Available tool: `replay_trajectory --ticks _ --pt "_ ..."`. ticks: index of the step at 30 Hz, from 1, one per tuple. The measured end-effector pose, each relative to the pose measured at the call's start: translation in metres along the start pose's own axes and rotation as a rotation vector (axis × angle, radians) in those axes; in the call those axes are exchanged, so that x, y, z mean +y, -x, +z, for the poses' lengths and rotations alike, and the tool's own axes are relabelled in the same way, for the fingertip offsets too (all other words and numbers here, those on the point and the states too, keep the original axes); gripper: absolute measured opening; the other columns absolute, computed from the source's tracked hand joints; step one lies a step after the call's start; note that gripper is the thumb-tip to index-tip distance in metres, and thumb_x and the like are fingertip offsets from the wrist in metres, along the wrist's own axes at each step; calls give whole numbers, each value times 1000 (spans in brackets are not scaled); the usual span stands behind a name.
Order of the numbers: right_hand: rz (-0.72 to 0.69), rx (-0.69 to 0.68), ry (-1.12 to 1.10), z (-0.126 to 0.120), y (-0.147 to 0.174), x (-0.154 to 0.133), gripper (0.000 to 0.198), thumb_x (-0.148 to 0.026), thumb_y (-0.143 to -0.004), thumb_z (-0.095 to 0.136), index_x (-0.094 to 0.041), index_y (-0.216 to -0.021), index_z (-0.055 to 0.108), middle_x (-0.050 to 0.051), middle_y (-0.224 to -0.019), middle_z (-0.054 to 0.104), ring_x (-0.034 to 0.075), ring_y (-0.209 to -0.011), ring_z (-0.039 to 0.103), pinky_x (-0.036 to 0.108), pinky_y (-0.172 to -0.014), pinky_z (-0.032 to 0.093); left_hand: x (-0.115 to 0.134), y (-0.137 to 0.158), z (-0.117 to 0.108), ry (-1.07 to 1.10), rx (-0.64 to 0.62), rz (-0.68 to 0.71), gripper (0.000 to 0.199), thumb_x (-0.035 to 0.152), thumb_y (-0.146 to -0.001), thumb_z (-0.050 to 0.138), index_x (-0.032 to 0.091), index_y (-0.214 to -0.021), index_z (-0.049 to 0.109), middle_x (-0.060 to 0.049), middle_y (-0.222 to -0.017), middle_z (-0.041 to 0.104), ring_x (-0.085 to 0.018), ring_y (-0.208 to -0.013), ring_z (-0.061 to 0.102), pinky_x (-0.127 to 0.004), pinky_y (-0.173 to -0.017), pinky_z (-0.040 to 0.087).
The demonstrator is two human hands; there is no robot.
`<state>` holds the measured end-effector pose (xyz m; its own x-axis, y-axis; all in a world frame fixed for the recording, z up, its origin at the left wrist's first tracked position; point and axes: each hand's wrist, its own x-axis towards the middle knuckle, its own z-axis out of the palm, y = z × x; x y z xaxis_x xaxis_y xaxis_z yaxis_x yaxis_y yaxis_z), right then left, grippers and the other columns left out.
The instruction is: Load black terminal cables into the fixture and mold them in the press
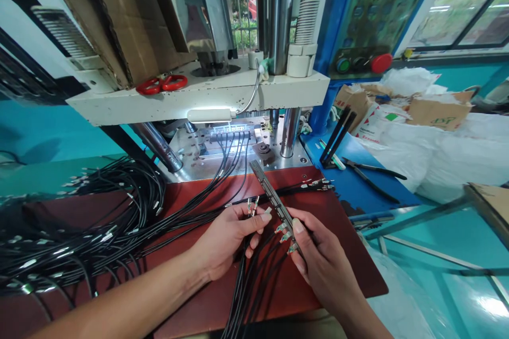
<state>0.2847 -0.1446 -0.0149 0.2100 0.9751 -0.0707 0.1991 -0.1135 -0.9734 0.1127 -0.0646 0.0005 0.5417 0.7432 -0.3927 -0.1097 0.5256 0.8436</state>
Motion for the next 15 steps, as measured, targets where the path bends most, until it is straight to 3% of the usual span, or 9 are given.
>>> replay_trajectory --ticks 7,15 --pt "31 14 -66 4 2 -2 39 -45 -87 62 -26 -121 64 6 -107 69 14 -68 64 18 -48 51 2 0 3 -74 -49 -13 21 31 -76 73 13 -77 61 2 -63 53 -5 -45 41 -14 -35 35" --pt "145 40 -137 11 4 -9 53 -56 -84 63 -27 -128 60 6 -113 66 15 -77 62 17 -55 53 4 0 2 -100 -64 -41 21 30 -75 73 14 -72 60 4 -57 49 -5 -43 39 -14 -34 33"
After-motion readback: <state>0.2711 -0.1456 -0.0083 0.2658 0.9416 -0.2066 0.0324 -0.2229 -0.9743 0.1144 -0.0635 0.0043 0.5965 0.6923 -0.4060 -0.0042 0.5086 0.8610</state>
